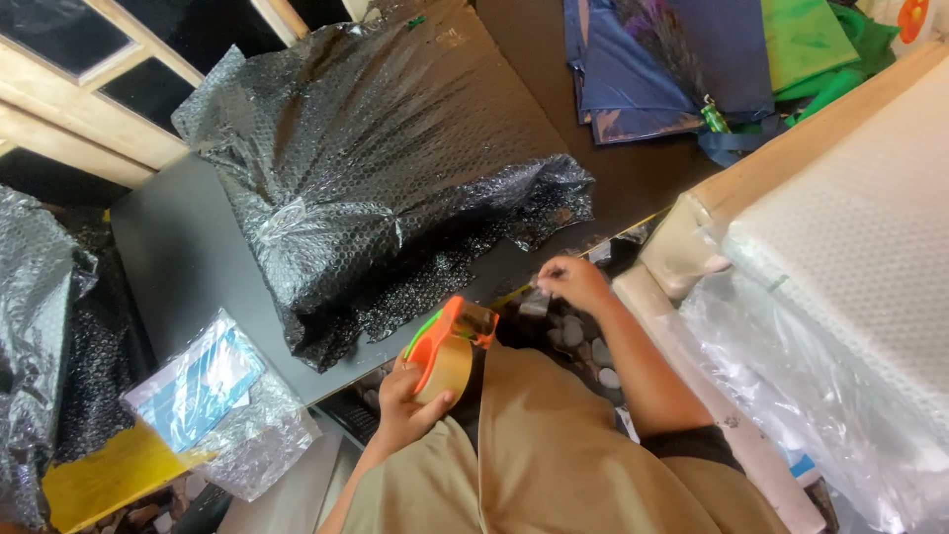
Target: Wrapping a green tote bag in black bubble wrap and securing it with tape.
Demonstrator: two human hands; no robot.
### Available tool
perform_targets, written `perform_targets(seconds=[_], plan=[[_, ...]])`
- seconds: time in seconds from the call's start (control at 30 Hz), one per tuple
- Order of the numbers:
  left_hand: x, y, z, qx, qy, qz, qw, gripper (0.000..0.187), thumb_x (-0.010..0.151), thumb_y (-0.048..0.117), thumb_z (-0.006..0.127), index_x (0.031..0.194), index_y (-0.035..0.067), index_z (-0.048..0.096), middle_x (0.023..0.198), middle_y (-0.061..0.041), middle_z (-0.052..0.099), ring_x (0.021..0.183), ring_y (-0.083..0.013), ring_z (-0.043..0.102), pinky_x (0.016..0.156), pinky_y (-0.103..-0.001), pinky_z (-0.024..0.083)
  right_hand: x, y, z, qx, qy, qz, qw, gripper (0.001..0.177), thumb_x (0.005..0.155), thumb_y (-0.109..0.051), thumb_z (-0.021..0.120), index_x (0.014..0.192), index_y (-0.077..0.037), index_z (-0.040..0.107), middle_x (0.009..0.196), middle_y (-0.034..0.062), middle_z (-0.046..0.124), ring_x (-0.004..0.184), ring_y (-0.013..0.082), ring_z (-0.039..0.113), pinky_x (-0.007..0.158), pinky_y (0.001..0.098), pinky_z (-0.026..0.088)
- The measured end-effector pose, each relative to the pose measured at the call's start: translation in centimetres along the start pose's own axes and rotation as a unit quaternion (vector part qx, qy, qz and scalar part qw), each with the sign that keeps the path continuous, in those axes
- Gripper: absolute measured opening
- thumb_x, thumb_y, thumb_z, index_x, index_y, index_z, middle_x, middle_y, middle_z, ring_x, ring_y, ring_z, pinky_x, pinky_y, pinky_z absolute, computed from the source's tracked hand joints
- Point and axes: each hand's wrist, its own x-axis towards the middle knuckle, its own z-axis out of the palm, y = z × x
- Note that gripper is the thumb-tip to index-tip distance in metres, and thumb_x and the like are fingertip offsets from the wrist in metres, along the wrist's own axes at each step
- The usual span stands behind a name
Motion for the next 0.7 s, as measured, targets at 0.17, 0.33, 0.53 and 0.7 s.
perform_targets(seconds=[0.17, 0.33, 0.53, 0.7], plan=[[-0.8, -0.2, 1.2, 0.008, 0.015, -0.037, 0.999, 0.041, 0.091, 0.031, 0.072, 0.070, 0.005, 0.049, 0.062, -0.002, 0.038, 0.058, -0.0168, 0.033, 0.095, -0.044, 0.046, 5.2, 1.9, -2.9, -0.148, -0.059, -0.092, 0.983, 0.018, 0.078, -0.016, 0.087, 0.095, -0.013, 0.081, 0.089, 0.0096, 0.069, 0.065, 0.0208, 0.073, 0.062, 0.0271, 0.062], [-1.6, -0.4, 1.8, 0.021, 0.033, -0.069, 0.997, 0.041, 0.090, 0.030, 0.073, 0.069, 0.006, 0.047, 0.062, -0.001, 0.037, 0.059, -0.0161, 0.033, 0.093, -0.043, 0.046, 7.8, 1.4, -1.7, -0.263, -0.114, -0.098, 0.953, 0.012, 0.079, -0.017, 0.085, 0.090, -0.015, 0.081, 0.083, 0.0090, 0.070, 0.075, 0.0231, 0.075, 0.068, 0.0314, 0.062], [-2.9, -0.2, 1.3, 0.044, 0.064, -0.119, 0.990, 0.042, 0.089, 0.029, 0.074, 0.068, 0.007, 0.045, 0.062, 0.000, 0.036, 0.061, -0.0152, 0.032, 0.091, -0.041, 0.047, 9.1, 0.8, -0.2, -0.446, -0.145, -0.030, 0.883, 0.006, 0.083, -0.032, 0.082, 0.087, -0.028, 0.080, 0.093, -0.0030, 0.064, 0.090, 0.0185, 0.068, 0.075, 0.0340, 0.054], [-3.4, -0.2, 1.1, 0.054, 0.092, -0.150, 0.983, 0.046, 0.087, 0.030, 0.076, 0.066, 0.008, 0.041, 0.063, -0.002, 0.034, 0.061, -0.0161, 0.027, 0.084, -0.036, 0.044, 8.2, 0.1, -0.2, -0.457, -0.123, 0.009, 0.881, 0.005, 0.085, -0.031, 0.084, 0.085, -0.026, 0.082, 0.099, -0.0067, 0.055, 0.094, 0.0163, 0.056, 0.068, 0.0331, 0.045]])
